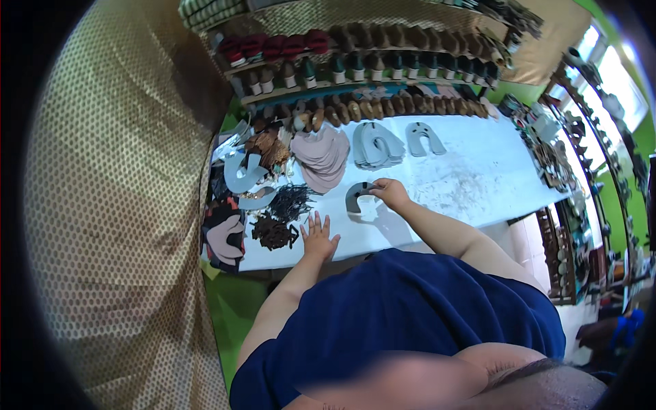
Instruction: Manually aligning and preparing shoe upper components on a workbench.
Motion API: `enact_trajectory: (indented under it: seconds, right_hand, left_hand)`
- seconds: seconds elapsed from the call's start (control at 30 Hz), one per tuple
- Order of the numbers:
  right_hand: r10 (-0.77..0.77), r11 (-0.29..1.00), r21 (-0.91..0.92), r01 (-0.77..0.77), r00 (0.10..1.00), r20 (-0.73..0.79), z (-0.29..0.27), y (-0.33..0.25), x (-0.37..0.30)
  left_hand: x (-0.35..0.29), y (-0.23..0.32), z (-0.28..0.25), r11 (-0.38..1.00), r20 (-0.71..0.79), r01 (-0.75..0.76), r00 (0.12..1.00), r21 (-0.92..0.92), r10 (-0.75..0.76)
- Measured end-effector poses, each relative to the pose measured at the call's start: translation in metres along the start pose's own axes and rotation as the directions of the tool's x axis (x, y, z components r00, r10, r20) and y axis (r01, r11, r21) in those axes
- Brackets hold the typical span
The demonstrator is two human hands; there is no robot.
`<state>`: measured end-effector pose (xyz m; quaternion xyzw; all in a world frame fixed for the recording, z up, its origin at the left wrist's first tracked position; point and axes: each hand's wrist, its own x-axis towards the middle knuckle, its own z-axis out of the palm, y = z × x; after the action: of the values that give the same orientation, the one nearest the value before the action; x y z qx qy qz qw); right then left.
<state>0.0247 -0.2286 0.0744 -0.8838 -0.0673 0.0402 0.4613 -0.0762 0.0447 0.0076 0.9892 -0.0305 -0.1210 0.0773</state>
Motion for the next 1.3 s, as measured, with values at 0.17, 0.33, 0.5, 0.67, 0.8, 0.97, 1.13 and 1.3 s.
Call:
enact_trajectory:
  seconds: [0.17, 0.33, 0.5, 0.67, 0.8, 0.97, 1.13, 1.3]
  right_hand:
    - [0.077, 0.99, 0.125, -0.057, 0.984, -0.162, -0.067, 0.018, -0.022]
    - [0.127, 0.982, 0.175, -0.076, 0.944, -0.306, -0.134, 0.035, -0.039]
    - [0.179, 0.978, 0.158, -0.133, 0.93, -0.321, -0.185, 0.074, -0.039]
    - [0.014, 1.0, 0.026, -0.007, 0.963, -0.269, -0.224, 0.103, -0.015]
    - [-0.129, 0.992, -0.045, 0.122, 0.968, -0.217, -0.249, 0.127, 0.009]
    - [0.028, 0.954, 0.3, -0.001, 0.996, -0.083, -0.268, 0.144, 0.057]
    - [-0.019, 0.999, 0.044, 0.023, 0.996, -0.09, -0.247, 0.196, 0.133]
    - [0.098, 0.994, -0.037, -0.1, 0.994, -0.045, -0.219, 0.253, 0.22]
  left_hand:
    - [0.008, -0.007, 0.003, 0.999, 0.122, -0.031, 0.992, 0.04, 0.026]
    - [0.013, -0.003, 0.0, 0.998, 0.202, 0.014, 0.979, 0.061, -0.026]
    - [0.015, 0.011, -0.005, 0.991, 0.248, 0.098, 0.961, 0.094, -0.119]
    - [0.018, 0.038, 0.003, 0.932, 0.208, 0.353, 0.921, -0.087, -0.329]
    - [0.04, 0.065, 0.009, 0.841, 0.228, 0.517, 0.848, -0.159, -0.479]
    - [0.067, 0.103, 0.014, 0.764, 0.371, 0.604, 0.779, -0.229, -0.505]
    - [0.059, 0.119, 0.016, 0.78, 0.358, 0.604, 0.774, -0.166, -0.523]
    - [0.06, 0.121, 0.009, 0.78, 0.412, 0.612, 0.75, -0.133, -0.518]
